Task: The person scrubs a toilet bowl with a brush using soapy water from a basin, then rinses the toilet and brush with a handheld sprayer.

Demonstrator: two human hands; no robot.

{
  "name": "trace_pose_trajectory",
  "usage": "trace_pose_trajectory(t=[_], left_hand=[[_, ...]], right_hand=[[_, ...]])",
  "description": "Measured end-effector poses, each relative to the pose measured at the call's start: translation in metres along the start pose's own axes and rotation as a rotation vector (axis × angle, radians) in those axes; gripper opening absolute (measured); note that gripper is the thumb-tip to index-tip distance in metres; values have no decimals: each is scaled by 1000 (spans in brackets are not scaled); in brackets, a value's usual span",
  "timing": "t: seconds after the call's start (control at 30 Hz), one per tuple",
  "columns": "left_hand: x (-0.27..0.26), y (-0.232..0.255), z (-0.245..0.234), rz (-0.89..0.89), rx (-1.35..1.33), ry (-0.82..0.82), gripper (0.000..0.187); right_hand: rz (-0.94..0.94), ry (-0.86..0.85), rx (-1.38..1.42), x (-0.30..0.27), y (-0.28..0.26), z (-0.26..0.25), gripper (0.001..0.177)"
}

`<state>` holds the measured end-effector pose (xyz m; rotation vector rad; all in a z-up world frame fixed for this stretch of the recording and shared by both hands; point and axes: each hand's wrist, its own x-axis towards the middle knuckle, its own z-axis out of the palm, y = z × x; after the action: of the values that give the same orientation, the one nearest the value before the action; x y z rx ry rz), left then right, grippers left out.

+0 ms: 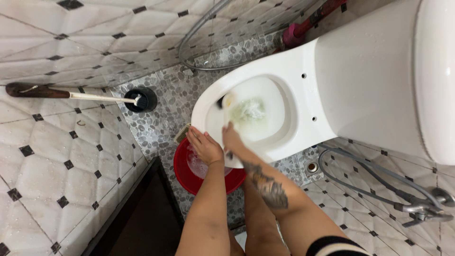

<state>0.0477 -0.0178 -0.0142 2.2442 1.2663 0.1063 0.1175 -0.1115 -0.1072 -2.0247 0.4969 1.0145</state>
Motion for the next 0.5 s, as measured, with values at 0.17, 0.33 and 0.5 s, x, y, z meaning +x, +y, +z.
trace_pose_trajectory(t=[0.17, 0.33, 0.5], left_hand=[[-3, -1, -1, 17, 0, 22, 55], [0, 1, -3, 41, 23, 36, 53], [-6, -4, -7, 18, 12, 8, 53]], right_hand=[[-15, 207, 29, 22, -15, -61, 52], [-74, -74, -65, -23, 6, 7, 52], [-90, 113, 238, 11, -20, -49, 61]])
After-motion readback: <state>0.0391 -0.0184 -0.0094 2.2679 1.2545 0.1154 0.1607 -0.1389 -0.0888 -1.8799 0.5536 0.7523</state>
